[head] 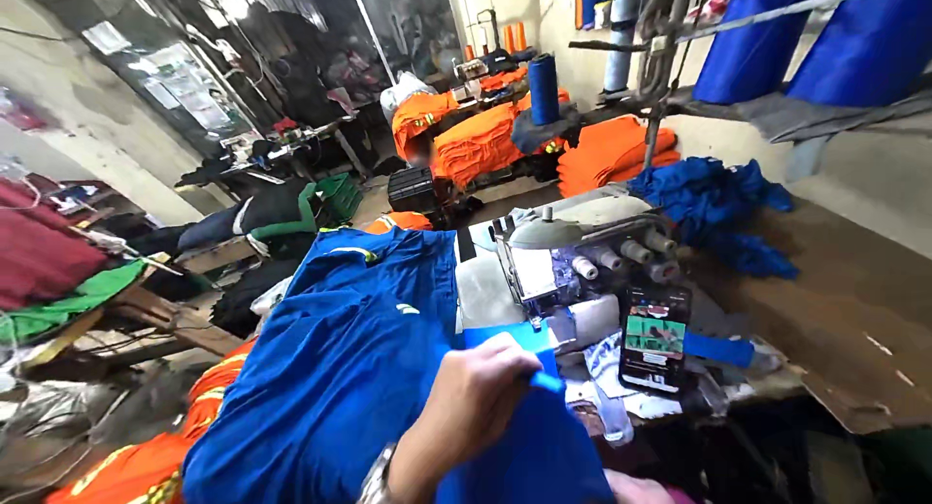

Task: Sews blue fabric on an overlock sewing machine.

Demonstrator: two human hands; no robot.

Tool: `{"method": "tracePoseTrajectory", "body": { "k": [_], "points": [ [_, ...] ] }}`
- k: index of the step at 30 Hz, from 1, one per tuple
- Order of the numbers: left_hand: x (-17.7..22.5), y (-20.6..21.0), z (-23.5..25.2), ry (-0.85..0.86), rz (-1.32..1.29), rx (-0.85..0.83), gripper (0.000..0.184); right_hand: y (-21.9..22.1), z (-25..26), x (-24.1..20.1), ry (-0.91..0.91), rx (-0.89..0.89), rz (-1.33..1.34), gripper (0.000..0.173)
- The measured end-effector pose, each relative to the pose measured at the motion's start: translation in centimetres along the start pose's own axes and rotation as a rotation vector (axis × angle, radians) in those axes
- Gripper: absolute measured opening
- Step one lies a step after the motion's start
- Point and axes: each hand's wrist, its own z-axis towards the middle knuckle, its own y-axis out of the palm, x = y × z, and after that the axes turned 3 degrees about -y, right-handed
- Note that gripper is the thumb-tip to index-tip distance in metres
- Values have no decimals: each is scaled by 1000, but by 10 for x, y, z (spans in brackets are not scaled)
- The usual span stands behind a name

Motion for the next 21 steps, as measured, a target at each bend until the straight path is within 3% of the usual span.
{"method": "tracePoseTrajectory", "body": {
  "k": [1,4,5,8,12,16,21],
  "points": [
    [-14,12,6,-32,69,30,13,5,6,6,91,39,21,20],
    [-51,40,17,-189,216,32,13,15,34,36,340,152,177,49],
    [-55,44,19,-233,251,7,14,15,42,44,399,161,218,48],
    [-52,42,21,-320,277,-62,16,7,49,54,497,99,224,18],
    [-49,32,24,-307,241,-115,20,0,36,53,414,47,166,20],
    [-47,32,24,-276,98,-38,14,-3,28,51,313,149,133,13],
    [-60,42,23,-373,110,-78,20,-6,23,57,303,149,82,16]
  ]
}}
